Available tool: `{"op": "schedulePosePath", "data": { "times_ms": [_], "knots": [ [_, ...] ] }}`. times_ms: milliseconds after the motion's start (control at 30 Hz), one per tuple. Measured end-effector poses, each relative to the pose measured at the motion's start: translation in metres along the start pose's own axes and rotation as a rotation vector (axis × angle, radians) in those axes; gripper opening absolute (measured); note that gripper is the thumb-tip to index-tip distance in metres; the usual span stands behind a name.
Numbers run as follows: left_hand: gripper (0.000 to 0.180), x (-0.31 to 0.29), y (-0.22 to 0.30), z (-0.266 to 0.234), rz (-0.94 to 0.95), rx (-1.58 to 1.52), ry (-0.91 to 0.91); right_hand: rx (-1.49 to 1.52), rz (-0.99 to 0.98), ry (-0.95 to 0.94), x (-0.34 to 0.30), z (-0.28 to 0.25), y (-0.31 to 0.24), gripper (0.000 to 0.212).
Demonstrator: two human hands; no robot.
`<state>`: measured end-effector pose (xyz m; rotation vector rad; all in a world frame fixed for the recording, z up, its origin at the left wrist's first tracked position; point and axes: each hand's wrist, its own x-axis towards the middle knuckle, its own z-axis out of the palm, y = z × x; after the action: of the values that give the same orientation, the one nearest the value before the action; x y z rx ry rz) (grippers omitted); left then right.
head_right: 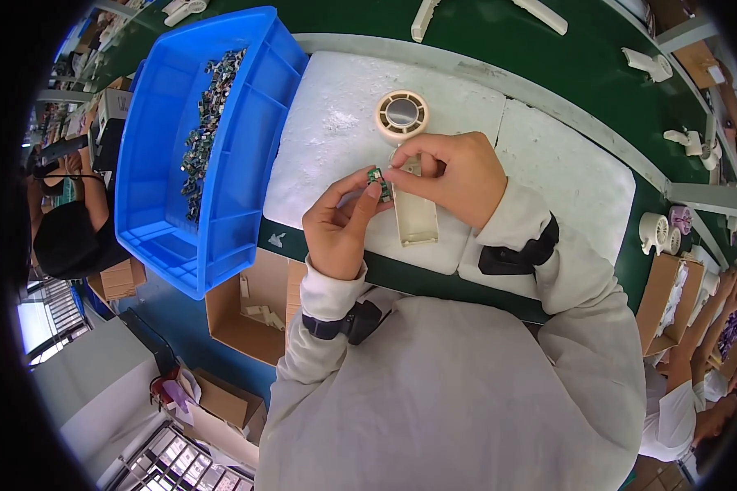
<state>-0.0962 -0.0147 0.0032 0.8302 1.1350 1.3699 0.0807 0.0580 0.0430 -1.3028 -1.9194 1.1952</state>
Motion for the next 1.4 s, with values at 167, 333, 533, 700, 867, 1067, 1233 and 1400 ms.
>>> {"op": "schedulePosePath", "data": {
  "times_ms": [167,333,533,700,867,1067,1233,1400],
  "knots": [
    [0.027,0.001,-0.001,-0.002,-0.003,-0.009,0.002,0.005,-0.065,-0.121,0.007,-0.006,0.003,0.015],
    [0.027,0.001,-0.001,-0.001,-0.008,0.012,0.012,-0.065,-0.304,-0.071,0.007,-0.004,0.015,0.017],
    [0.025,0.001,-0.001,0.000,0.001,0.013,0.016,-0.059,-0.232,-0.090,0.005,-0.007,0.003,0.015],
    [0.026,-0.001,-0.004,0.000,0.030,0.063,-0.012,-0.038,-0.179,-0.075,0.004,-0.009,0.003,0.014],
    [0.026,-0.002,-0.008,0.003,0.163,0.167,0.021,-0.176,-0.337,-0.020,0.004,-0.010,0.001,0.014],
    [0.025,-0.006,-0.009,0.001,0.234,0.393,0.029,-0.375,-0.684,0.008,0.007,-0.016,0.001,0.018],
    [0.025,-0.006,-0.008,0.001,0.262,0.420,-0.005,-0.560,-0.774,-0.034,0.007,-0.022,0.001,0.020],
    [0.025,-0.007,-0.010,-0.001,0.174,0.149,-0.051,-0.642,-0.862,-0.046,0.004,-0.024,-0.002,0.020]
  ]
}}
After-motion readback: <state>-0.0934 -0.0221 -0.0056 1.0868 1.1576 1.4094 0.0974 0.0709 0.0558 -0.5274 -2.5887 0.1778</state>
